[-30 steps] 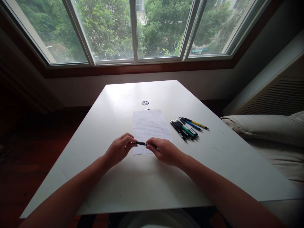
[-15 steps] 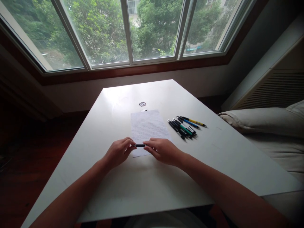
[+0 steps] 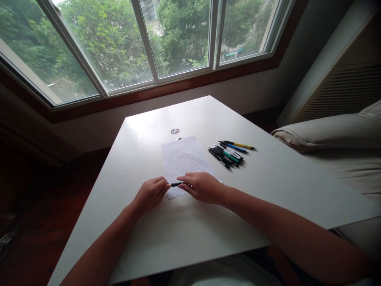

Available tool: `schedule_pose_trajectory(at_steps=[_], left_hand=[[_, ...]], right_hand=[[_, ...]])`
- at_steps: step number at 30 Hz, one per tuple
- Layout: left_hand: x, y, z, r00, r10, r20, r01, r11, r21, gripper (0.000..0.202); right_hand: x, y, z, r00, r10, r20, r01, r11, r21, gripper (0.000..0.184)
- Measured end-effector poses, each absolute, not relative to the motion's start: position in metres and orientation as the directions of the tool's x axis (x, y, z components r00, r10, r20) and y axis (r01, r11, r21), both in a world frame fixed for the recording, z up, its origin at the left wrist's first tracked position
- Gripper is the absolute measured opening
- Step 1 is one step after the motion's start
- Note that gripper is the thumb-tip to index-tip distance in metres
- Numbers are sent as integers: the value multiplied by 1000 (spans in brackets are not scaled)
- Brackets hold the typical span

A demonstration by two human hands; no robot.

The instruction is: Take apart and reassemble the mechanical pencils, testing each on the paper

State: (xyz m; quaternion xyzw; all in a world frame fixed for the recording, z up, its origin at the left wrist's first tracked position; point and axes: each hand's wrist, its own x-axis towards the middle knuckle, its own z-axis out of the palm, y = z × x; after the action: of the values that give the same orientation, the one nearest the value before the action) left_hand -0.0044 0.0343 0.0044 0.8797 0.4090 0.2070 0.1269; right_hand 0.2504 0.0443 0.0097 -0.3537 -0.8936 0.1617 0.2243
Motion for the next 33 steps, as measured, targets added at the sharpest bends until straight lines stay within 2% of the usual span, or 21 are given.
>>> schedule_pose_trajectory(at_steps=[5, 10, 16, 20, 23, 27, 33], left_hand=[[-3, 34, 4, 596, 750, 287, 638, -660, 397, 22], [-2, 33, 3, 598, 746, 294, 637, -664, 391, 17], [-5, 33, 5, 594, 749, 293, 651, -662, 370, 16], [-8, 34, 4, 577, 754, 314, 653, -656, 378, 15], [-11, 36, 4, 560, 763, 323, 661, -646, 381, 13], [-18, 40, 3, 532, 774, 343, 675, -632, 381, 13], [-23, 43, 2, 494, 787, 369, 681, -615, 398, 12]], right_hand=[[250, 44, 12, -645, 711, 279, 587, 695, -415, 14], [251, 44, 11, -639, 713, 288, 559, 688, -463, 31], [251, 43, 14, -632, 718, 292, 580, 688, -436, 13], [251, 44, 11, -604, 739, 298, 574, 663, -481, 24], [254, 46, 14, -635, 720, 281, 563, 680, -469, 22], [261, 51, 22, -645, 711, 280, 555, 688, -467, 31], [274, 59, 28, -564, 783, 262, 635, 614, -469, 22]])
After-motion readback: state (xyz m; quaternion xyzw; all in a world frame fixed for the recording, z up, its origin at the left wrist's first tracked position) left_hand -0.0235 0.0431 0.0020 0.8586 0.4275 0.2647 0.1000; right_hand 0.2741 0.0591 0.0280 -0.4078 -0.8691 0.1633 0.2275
